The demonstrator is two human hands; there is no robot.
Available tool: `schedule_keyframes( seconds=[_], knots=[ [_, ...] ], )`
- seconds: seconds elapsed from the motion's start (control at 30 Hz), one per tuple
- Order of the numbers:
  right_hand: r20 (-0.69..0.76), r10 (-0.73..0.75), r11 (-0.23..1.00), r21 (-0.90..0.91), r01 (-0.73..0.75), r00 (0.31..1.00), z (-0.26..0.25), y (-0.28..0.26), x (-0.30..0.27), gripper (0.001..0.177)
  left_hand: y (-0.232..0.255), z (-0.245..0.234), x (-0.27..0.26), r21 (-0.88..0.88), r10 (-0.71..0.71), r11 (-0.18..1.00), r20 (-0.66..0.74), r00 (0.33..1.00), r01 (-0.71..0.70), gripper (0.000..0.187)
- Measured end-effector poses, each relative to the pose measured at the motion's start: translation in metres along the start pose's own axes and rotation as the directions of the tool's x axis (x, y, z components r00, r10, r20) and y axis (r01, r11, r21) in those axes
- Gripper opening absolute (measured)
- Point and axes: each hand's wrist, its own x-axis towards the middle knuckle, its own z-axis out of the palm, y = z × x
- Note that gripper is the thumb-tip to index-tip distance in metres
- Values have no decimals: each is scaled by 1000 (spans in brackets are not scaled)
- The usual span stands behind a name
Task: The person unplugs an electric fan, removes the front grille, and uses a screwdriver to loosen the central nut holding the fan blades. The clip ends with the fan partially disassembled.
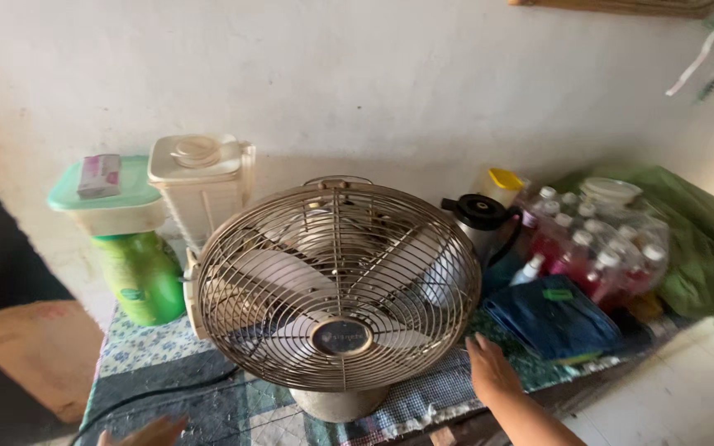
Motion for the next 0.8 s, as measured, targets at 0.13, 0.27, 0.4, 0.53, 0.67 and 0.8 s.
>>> schedule_keyframes(
  seconds=[0.13,0.27,0.4,0.53,0.67,0.8],
  knots=[
    [307,160,985,-111,-132,938,25,12,13,46,-15,-47,-23,-243,141,961,4,990,-136,44],
    [258,118,969,182,-168,959,29,10,21,43,-13,-130,-38,-452,8,878,-310,951,-155,46],
    [184,212,869,414,-271,960,-7,-11,32,30,2,-199,-54,-802,-219,351,-572,791,-483,46],
    [311,422,28,934,-355,852,-100,-28,32,45,10,-226,-38,-691,19,152,-713,701,-707,62],
    [-115,102,-272,952,139,988,-164,-56,18,62,23,-204,12,-742,141,-14,-665,734,-670,81],
    [-179,172,-206,955,213,969,-171,-71,22,68,39,-155,37,-778,0,-274,-588,809,-566,78]
  ],
)
